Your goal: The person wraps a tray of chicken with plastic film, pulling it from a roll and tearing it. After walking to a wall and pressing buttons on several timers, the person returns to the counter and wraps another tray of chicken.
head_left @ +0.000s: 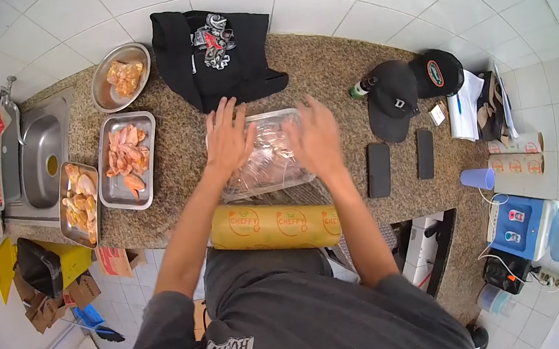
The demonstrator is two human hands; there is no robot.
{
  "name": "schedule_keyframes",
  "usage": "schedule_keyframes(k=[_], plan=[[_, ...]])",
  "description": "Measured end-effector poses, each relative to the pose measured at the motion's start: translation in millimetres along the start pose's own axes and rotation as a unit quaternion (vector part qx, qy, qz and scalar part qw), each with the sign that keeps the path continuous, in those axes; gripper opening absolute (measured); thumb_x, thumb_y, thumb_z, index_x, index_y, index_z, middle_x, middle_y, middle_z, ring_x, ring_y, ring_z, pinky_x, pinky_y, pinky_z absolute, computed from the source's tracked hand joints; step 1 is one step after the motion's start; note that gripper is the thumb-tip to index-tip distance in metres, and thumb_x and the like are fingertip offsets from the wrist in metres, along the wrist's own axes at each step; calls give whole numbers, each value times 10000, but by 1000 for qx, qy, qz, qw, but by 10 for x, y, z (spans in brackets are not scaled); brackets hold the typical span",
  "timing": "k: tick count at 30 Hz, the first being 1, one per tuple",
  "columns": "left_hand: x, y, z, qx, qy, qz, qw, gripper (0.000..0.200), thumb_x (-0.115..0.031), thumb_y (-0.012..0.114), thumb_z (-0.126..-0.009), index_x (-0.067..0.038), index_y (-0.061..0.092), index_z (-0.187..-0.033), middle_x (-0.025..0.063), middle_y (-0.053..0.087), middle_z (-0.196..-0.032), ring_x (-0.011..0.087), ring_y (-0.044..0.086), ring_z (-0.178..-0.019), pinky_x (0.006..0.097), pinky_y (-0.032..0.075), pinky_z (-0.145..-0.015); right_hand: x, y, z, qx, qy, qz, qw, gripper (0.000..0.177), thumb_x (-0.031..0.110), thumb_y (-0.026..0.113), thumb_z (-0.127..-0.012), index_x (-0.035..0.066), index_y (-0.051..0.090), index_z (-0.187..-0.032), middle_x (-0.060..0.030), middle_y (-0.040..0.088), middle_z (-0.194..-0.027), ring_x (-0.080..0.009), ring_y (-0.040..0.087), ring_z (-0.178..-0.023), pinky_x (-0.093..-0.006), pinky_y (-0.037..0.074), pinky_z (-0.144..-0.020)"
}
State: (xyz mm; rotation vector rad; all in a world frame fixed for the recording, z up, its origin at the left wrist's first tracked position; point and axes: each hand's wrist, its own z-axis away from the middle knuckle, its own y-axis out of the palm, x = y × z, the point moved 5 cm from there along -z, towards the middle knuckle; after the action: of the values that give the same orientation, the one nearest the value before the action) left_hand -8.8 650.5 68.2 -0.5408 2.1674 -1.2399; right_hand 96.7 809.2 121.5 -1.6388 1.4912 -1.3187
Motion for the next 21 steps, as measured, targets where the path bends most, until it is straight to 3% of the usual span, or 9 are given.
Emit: schedule_keyframes(k=[4,6,7,9,13,14,15,16,21], plan=[[224,263,311,11,-117,12,993,436,-288,515,-948,0,533,-1274,214,500,-1314,375,452,-1249,484,357,-1036,-131,866,14,40,-34,35,998,525,315,595,-914,-17,515,-1313,-287,495,-1300,-411,466,-1228,-471,414,-999],[257,189,437,-52,-214,50,974,385,-253,489,-970,-5,533,-1261,206,570,-1212,390,527,-1133,425,427,-973,-424,969,154,93,112,-112,983,529,312,585,-932,-7,494,-1343,-275,506,-1320,-397,475,-1246,-448,402,-1019],[309,195,465,-53,-226,45,972,385,-253,489,-970,-5,533,-1261,206,570,-1212,390,527,-1133,425,427,-973,-498,1031,135,102,103,-117,983,529,312,585,-932,-7,494,-1343,-275,506,-1320,-397,475,-1246,-448,402,-1019],[483,322,828,51,-453,147,878,391,-266,467,-992,3,539,-1266,210,621,-1129,396,565,-1076,399,447,-954,-652,1017,377,45,236,-301,923,575,366,566,-956,-26,465,-1364,-251,547,-1283,-346,517,-1214,-389,389,-1033],[605,386,1189,9,-468,337,817,453,-343,429,-1029,24,548,-1268,175,659,-1101,319,608,-1054,350,448,-957,-756,1102,625,72,301,-463,831,480,298,505,-1010,-42,469,-1347,-194,567,-1296,-250,544,-1194,-349,411,-1020],[580,392,1267,15,-513,441,737,521,-382,404,-1037,51,510,-1306,177,597,-1228,272,559,-1144,334,410,-1010,-793,1094,687,72,296,-467,830,480,298,505,-1010,-42,469,-1347,-194,567,-1296,-250,544,-1194,-349,411,-1020],[515,377,1336,25,-547,537,641,589,-421,379,-1044,77,473,-1345,180,535,-1355,226,511,-1235,318,373,-1063,-837,1107,870,76,394,-549,733,477,305,471,-1027,-47,468,-1349,-171,556,-1311,-231,531,-1202,-339,401,-1031],[441,230,1294,26,-548,535,642,589,-421,379,-1044,77,473,-1345,180,535,-1355,226,511,-1235,318,373,-1063,-844,1118,1040,77,484,-616,617,477,312,437,-1043,-51,467,-1350,-147,545,-1327,-211,518,-1209,-330,391,-1042],[324,116,1045,78,-477,570,664,641,-463,368,-1039,65,408,-1401,144,494,-1400,209,501,-1246,325,376,-1074,-804,1006,1066,120,447,-619,634,546,385,390,-1049,-29,399,-1407,-139,474,-1400,-213,462,-1272,-335,362,-1080]])
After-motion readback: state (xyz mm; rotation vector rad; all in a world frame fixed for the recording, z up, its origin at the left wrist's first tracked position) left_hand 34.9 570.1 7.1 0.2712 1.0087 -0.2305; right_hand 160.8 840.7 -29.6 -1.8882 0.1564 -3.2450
